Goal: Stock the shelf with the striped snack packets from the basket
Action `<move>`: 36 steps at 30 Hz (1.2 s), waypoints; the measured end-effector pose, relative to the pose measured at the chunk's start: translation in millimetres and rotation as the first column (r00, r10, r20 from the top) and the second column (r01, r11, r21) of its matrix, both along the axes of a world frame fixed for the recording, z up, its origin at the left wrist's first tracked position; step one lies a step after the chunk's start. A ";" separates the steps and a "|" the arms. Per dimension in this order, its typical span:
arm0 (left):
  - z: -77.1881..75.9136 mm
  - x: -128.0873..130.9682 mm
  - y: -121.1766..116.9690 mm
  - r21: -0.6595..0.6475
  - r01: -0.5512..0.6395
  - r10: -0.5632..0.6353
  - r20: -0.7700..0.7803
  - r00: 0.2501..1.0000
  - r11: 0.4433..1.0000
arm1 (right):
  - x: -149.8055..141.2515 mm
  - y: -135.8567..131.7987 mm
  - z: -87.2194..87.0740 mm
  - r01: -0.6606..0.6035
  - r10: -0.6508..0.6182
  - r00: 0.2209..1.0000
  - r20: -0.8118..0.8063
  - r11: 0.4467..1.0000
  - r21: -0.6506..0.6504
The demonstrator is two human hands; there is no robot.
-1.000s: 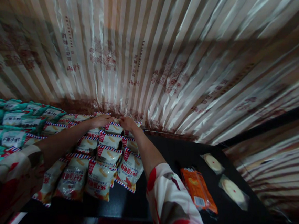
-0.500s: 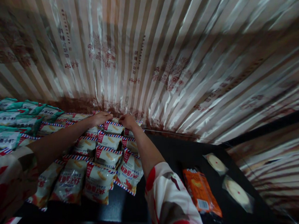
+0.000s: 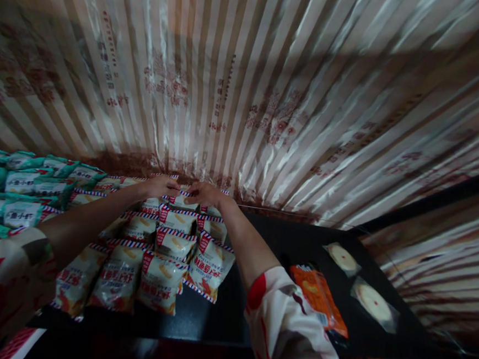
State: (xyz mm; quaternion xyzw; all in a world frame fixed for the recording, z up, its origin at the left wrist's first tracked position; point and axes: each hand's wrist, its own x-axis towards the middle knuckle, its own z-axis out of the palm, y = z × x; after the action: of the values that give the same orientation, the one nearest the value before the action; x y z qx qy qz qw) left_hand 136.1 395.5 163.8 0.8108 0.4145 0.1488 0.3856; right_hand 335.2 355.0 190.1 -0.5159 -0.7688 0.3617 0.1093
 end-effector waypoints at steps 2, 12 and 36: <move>0.2 2.8 -3.9 0.038 -0.032 0.031 0.026 0.999 0.999 | -3.5 -2.6 0.5 0.004 -0.010 0.995 0.104 0.999 0.051; 2.8 -7.7 -14.8 0.196 -0.114 0.094 0.112 0.989 0.974 | -14.3 -16.9 3.1 0.052 -0.152 0.940 0.304 0.948 0.315; 23.2 -25.4 -63.9 0.422 -0.007 0.081 -0.159 0.984 0.907 | -18.5 -25.5 1.0 0.134 -0.216 0.965 0.148 0.894 0.428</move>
State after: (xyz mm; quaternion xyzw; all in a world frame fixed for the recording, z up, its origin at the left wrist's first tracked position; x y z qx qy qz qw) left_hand 110.7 331.6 187.0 0.8749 0.4229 0.1722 0.1616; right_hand 316.7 329.5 191.1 -0.5806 -0.7851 0.1277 0.1742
